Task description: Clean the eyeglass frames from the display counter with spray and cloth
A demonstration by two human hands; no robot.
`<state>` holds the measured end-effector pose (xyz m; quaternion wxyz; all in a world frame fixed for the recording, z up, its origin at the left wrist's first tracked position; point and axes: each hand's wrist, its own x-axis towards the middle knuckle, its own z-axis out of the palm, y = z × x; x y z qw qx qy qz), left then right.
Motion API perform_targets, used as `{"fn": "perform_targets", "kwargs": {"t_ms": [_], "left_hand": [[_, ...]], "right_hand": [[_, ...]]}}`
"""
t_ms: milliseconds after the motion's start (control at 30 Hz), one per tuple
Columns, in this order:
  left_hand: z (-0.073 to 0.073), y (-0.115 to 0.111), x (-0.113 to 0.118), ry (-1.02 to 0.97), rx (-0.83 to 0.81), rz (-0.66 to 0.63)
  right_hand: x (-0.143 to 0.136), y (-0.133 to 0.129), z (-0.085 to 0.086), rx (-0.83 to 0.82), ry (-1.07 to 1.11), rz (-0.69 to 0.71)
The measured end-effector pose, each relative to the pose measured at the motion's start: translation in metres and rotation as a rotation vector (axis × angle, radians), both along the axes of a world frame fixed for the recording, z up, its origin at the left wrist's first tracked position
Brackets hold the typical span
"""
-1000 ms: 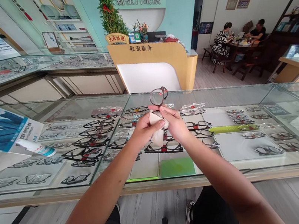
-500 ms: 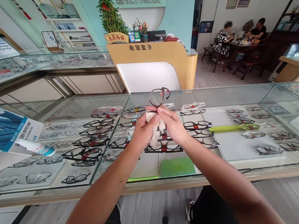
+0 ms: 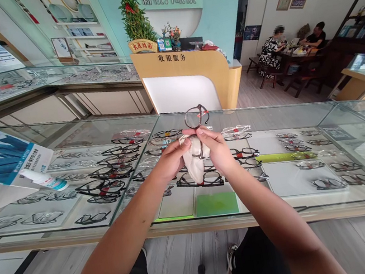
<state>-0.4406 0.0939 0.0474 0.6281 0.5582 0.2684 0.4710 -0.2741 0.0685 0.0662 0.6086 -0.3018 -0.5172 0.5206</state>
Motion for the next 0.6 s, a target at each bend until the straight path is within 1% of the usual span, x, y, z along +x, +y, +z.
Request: {"fn": "perform_targets", "kwargs": {"t_ms": [67, 167, 267, 333, 433, 600], "left_hand": [[0.004, -0.002, -0.004, 0.019, 0.002, -0.041], [0.011, -0.005, -0.008, 0.057, 0.057, -0.124], [0.016, -0.007, -0.009, 0.081, 0.111, -0.151], [0.017, -0.007, -0.008, 0.08, 0.125, -0.135], [0.013, -0.007, -0.002, 0.067, 0.12, -0.091], [0.008, -0.011, 0.008, 0.01, 0.091, 0.006]], "right_hand": [[0.002, -0.001, 0.003, -0.028, 0.023, 0.008], [0.004, -0.003, 0.005, -0.075, 0.039, 0.03], [0.003, -0.002, 0.006, -0.079, 0.043, 0.022], [0.001, -0.002, 0.005, -0.064, 0.054, 0.016], [-0.003, -0.003, 0.004, -0.048, 0.075, 0.013], [-0.01, -0.004, -0.003, -0.021, 0.034, -0.023]]}}
